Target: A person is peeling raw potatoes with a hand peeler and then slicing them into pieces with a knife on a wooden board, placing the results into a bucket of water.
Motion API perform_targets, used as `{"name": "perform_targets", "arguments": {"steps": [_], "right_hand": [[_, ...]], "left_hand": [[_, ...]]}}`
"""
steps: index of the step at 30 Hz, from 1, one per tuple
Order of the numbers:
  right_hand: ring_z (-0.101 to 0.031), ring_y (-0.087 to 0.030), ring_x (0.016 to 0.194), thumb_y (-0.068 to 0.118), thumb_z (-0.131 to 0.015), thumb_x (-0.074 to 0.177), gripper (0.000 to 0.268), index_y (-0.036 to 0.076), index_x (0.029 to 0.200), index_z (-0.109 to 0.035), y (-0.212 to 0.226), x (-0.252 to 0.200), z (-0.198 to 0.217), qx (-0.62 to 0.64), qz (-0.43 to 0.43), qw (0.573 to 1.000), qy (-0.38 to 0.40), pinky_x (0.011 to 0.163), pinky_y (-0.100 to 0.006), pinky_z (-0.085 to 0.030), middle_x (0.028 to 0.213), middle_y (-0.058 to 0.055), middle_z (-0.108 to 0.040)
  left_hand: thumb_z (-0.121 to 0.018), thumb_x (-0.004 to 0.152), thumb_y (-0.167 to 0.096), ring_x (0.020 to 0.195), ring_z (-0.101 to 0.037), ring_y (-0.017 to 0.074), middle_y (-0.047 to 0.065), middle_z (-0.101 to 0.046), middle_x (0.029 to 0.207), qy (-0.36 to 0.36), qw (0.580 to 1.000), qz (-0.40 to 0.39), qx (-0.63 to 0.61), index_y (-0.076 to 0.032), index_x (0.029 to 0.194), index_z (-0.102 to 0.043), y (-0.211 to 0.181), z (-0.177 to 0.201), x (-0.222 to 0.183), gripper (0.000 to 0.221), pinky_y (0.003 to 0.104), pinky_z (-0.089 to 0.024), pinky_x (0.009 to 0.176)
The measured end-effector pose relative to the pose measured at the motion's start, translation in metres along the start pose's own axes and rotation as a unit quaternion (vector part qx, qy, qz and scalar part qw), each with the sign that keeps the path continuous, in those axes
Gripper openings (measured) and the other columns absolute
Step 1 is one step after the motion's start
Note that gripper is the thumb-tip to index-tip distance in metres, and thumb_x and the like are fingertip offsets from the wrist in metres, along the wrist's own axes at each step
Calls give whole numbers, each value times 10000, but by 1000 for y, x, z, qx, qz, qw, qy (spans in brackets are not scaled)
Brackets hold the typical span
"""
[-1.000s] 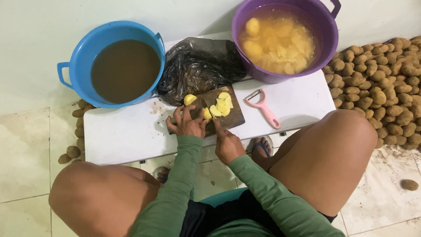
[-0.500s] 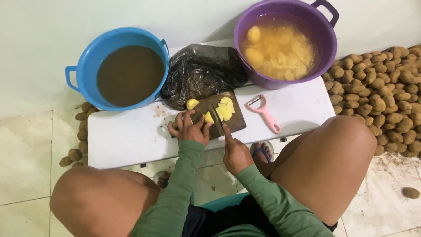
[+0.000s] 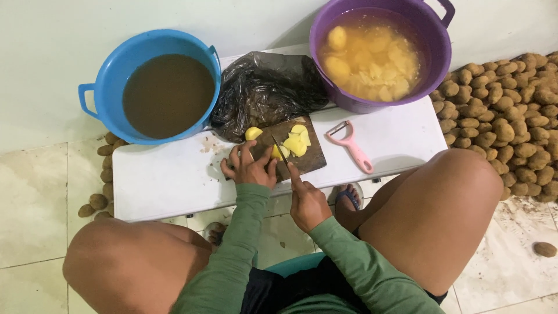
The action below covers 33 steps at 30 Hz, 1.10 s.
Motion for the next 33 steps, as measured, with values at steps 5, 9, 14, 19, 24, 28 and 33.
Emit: {"name": "perform_targets", "arguments": {"steps": [5, 9, 14, 19, 24, 28, 33], "right_hand": [[-722, -414, 669, 82, -432, 994, 705, 220, 1653, -219, 7, 0, 1, -41, -2, 999, 4, 559, -569, -617, 891, -204, -692], [-720, -416, 654, 94, -446, 990, 738, 225, 1665, -178, 10, 1, -3, -86, -7, 996, 10, 564, -579, -613, 894, -201, -681], [-705, -414, 640, 59, -418, 994, 748, 194, 1668, -126, 9, 9, -10, -60, -11, 998, 28, 538, -557, -597, 896, -210, -651], [-715, -484, 718, 115, -426, 1000, 709, 215, 1661, -190, -2, 20, -20, -60, -10, 998, 20, 609, -619, -593, 924, -245, -667], [-734, -482, 774, 126, -415, 1006, 670, 186, 1649, -237, -6, 25, -24, -69, -19, 997, 28, 657, -619, -599, 964, -260, -689], [-736, -487, 829, 132, -414, 1001, 689, 197, 1658, -216, 0, 21, -17, -75, -32, 995, 54, 710, -613, -603, 1002, -264, -697], [-737, -446, 819, 114, -395, 1003, 723, 240, 1671, -149, 8, 3, 0, -86, -64, 991, 85, 703, -569, -625, 973, -238, -688]], "left_hand": [[-694, 941, -387, 1402, -268, 332, -21, -487, 1346, 2, 1000, 0, -20, -336, 1155, -770, -5, 6, 1, 233, 722, -89, 1086], [-665, 958, -403, 1404, -259, 312, -35, -474, 1348, 1, 1000, 2, -15, -346, 1152, -770, -4, 5, 1, 228, 705, -98, 1085], [-648, 966, -403, 1408, -257, 316, -44, -482, 1344, 27, 1000, -4, 1, -363, 1188, -756, -1, 2, 1, 249, 714, -110, 1079], [-668, 958, -415, 1401, -278, 318, -29, -501, 1318, 4, 1000, -4, 3, -358, 1152, -772, 0, -3, 2, 228, 715, -99, 1082], [-646, 958, -464, 1408, -260, 306, -51, -486, 1322, 7, 1000, -11, 20, -389, 1162, -760, 5, -9, 0, 245, 705, -110, 1072], [-657, 958, -453, 1406, -281, 324, -34, -515, 1320, 3, 1000, -1, -2, -362, 1163, -768, 5, -5, -2, 250, 705, -122, 1078], [-657, 957, -457, 1408, -275, 308, -50, -507, 1317, 2, 1000, -1, -7, -371, 1168, -762, 4, -8, -2, 251, 701, -138, 1081]]}}
Point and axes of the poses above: each hand's wrist, its own x-axis towards the middle knuckle, its own z-axis out of the back of the hand, y = z × x, the point moved 5 cm from there along x, towards the middle knuckle
